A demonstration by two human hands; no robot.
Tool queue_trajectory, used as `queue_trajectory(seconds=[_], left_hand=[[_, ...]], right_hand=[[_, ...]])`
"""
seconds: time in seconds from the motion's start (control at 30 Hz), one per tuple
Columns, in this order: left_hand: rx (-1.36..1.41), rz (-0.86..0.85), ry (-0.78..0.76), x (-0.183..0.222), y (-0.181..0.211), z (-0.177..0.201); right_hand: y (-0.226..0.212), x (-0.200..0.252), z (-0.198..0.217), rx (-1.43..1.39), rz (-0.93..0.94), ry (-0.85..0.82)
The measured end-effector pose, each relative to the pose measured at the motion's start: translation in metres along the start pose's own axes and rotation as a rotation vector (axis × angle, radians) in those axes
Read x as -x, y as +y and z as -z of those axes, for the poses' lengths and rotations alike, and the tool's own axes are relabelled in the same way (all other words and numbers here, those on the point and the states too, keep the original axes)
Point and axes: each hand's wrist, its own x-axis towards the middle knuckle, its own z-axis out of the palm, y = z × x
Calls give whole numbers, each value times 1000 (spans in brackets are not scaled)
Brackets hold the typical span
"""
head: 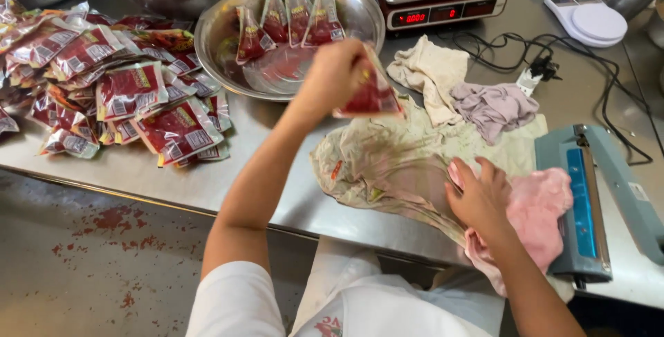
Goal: The person wipes down small packets of sauce or marinade one by one using a pink cloth, placing them into a large metal bowl after cleaning.
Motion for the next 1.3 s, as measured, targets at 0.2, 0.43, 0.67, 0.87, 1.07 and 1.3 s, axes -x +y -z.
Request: queue_trajectory(seconds=[0.2, 0.43, 0.67, 0.87, 1.07, 1.3], left_hand=[[50, -111, -139, 85, 48, -115], [60, -250, -45, 161, 87, -151], [200, -190, 5, 164, 107, -124], [297, -69, 75, 137, 108, -108], [141, -259, -37, 120, 127, -122], [-16, -367, -84, 120, 135, -141]], right_hand=[[-28, -22, 21, -536, 211, 161], [-31, -5, -12, -631, 50, 92], [-22, 30, -7, -777, 49, 267], [-22, 52, -1, -826, 77, 365], [-21, 57, 0, -811, 131, 406], [-19, 59, 0, -825, 164, 416]])
